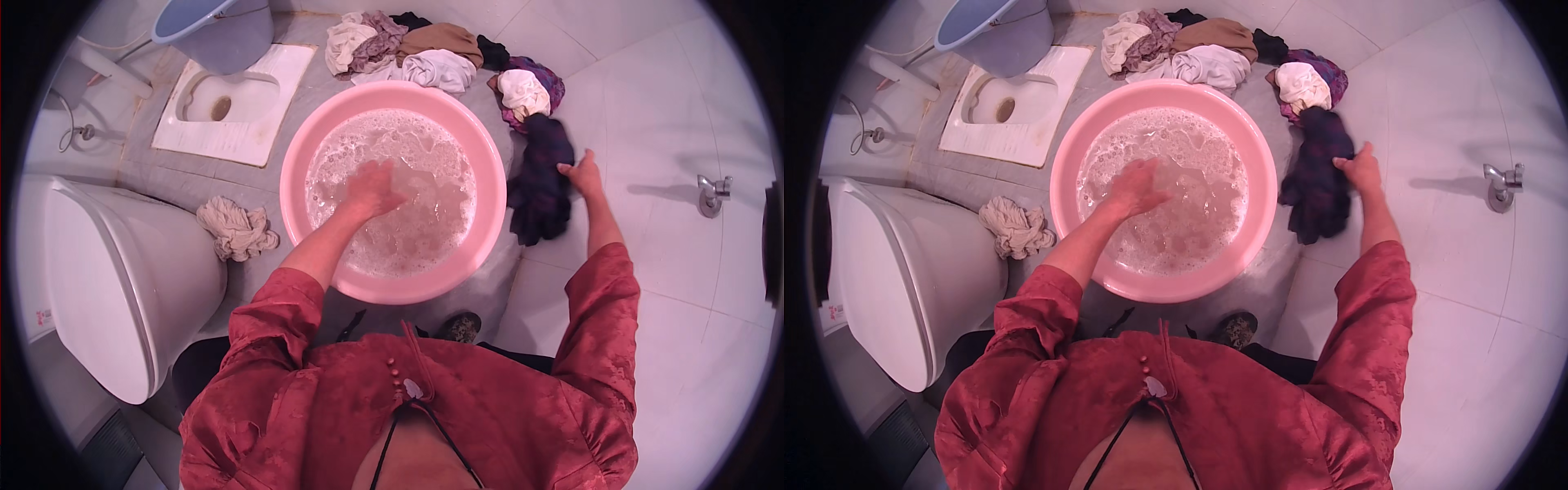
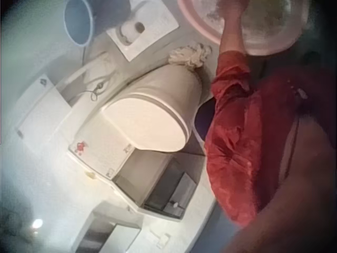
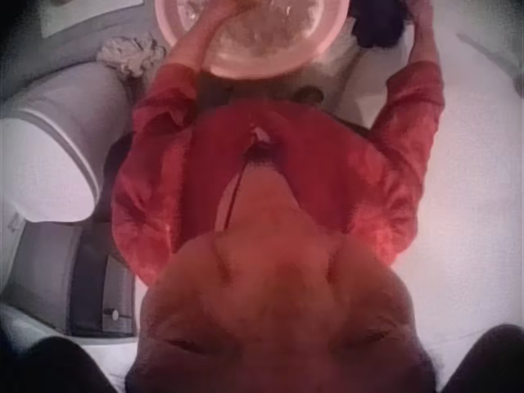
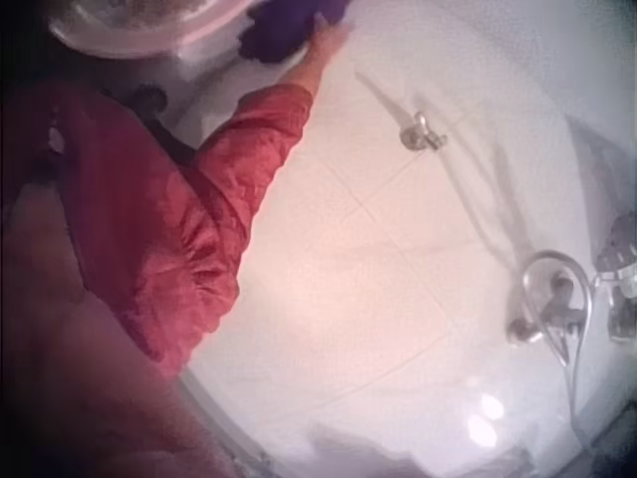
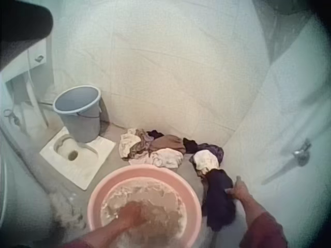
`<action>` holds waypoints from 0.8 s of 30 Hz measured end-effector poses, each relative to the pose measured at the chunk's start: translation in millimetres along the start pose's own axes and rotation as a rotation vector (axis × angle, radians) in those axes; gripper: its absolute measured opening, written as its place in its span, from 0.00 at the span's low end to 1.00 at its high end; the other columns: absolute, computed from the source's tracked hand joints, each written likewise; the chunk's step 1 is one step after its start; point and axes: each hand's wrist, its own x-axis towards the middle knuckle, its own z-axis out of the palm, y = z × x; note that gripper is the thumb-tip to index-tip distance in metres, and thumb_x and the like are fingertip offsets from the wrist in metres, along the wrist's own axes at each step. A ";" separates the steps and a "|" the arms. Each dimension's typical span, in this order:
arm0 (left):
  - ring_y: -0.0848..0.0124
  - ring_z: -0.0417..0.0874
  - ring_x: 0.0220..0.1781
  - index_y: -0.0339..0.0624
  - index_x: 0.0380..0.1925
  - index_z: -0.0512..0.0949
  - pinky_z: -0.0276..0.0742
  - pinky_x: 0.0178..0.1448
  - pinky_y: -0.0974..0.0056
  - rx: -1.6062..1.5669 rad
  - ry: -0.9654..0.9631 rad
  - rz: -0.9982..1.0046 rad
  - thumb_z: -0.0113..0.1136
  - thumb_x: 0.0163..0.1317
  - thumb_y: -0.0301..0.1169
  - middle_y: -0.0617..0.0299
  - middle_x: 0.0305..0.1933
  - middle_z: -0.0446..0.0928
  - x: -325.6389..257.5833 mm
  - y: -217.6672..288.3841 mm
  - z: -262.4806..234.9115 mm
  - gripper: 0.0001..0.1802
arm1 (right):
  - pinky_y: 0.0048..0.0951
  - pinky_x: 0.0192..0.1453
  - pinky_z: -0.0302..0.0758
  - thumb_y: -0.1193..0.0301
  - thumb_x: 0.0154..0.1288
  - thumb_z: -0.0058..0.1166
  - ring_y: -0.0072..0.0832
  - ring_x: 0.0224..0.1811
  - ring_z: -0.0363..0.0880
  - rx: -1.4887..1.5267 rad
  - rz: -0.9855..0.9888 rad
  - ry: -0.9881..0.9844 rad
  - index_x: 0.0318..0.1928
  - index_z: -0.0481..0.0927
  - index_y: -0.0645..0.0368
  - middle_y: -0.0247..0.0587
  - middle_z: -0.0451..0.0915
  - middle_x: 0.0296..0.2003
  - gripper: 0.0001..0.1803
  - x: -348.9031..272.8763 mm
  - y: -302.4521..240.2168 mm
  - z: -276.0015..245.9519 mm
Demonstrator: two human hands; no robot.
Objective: The person pours water from a blue bucket into a pink basin, then washes several pieces of clothing by hand. They scrub, rinse, and wring out each item before placing it aside.
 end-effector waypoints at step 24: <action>0.62 0.81 0.52 0.46 0.41 0.83 0.75 0.56 0.59 0.313 -0.408 -0.108 0.60 0.49 0.44 0.57 0.47 0.82 7.6 -84.9 39.5 0.21 | 0.29 0.30 0.72 0.69 0.49 0.58 0.27 0.29 0.77 1.168 -0.223 -0.064 0.43 0.77 0.64 0.37 0.80 0.30 0.19 83.0 -268.5 114.2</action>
